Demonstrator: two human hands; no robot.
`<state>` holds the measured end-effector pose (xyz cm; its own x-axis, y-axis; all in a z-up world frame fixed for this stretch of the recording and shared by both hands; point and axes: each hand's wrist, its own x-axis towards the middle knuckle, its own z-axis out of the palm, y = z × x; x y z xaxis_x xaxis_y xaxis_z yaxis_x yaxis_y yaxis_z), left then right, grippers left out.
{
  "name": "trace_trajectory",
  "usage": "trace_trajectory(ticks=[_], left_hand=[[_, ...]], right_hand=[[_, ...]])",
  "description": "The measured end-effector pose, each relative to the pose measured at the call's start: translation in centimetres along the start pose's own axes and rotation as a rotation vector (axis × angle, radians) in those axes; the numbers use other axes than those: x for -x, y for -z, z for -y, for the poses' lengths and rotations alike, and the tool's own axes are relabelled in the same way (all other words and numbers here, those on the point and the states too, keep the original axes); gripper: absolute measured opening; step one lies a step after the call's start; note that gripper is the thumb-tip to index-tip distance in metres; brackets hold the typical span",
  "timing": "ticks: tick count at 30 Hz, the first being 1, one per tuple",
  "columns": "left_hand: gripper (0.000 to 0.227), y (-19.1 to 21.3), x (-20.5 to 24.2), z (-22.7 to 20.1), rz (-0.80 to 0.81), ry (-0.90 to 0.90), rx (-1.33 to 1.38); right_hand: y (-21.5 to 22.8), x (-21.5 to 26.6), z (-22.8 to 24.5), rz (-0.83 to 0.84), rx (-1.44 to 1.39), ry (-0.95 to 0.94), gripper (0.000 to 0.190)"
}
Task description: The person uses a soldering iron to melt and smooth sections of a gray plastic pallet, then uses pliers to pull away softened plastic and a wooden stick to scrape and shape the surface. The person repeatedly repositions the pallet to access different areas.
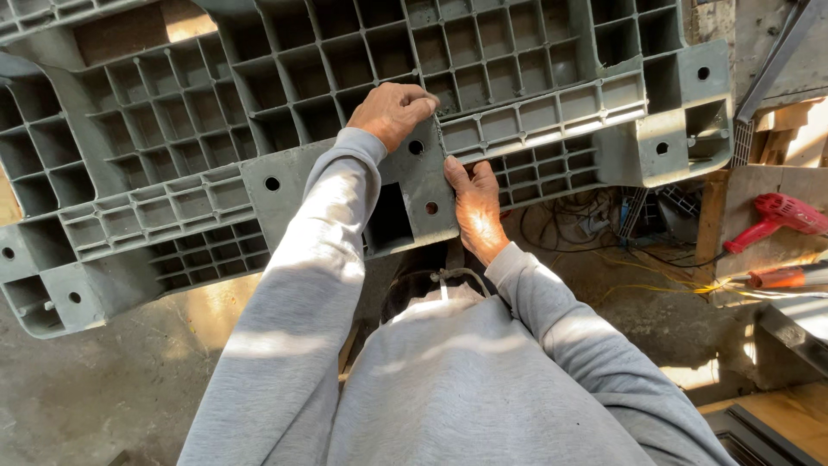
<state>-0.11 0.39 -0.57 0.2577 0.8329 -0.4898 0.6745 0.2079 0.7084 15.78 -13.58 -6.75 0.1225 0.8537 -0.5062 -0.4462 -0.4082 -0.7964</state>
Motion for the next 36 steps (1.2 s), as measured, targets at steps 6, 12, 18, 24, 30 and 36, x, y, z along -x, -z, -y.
trace_trajectory(ticks=[6, 12, 18, 24, 30, 36], left_hand=[[0.043, 0.6, 0.8, -2.0, 0.093, 0.109, -0.165], [0.041, 0.7, 1.8, -3.4, -0.01, 0.012, -0.204], [0.044, 0.3, 1.8, -3.0, -0.018, 0.0, -0.32], [0.078, -2.1, 1.7, -5.0, -0.196, -0.407, -0.398], [0.119, -12.5, -2.2, -14.5, -0.034, -0.44, -0.519], [0.103, -17.0, -5.9, -19.7, -0.129, -0.395, -0.499]], right_hand=[[0.4, 0.3, -0.7, -0.038, 0.001, -0.044, 0.028], [-0.2, -0.1, -0.4, -0.116, 0.107, -0.063, 0.028], [1.6, 0.5, 3.9, 0.074, 0.203, -0.145, 0.031], [11.9, 3.4, 12.1, -0.017, 0.318, 0.466, 0.017], [19.8, 1.9, 17.9, -0.328, 0.623, 0.475, 0.012], [19.2, -3.0, 21.5, -0.059, 0.843, 0.485, 0.02]])
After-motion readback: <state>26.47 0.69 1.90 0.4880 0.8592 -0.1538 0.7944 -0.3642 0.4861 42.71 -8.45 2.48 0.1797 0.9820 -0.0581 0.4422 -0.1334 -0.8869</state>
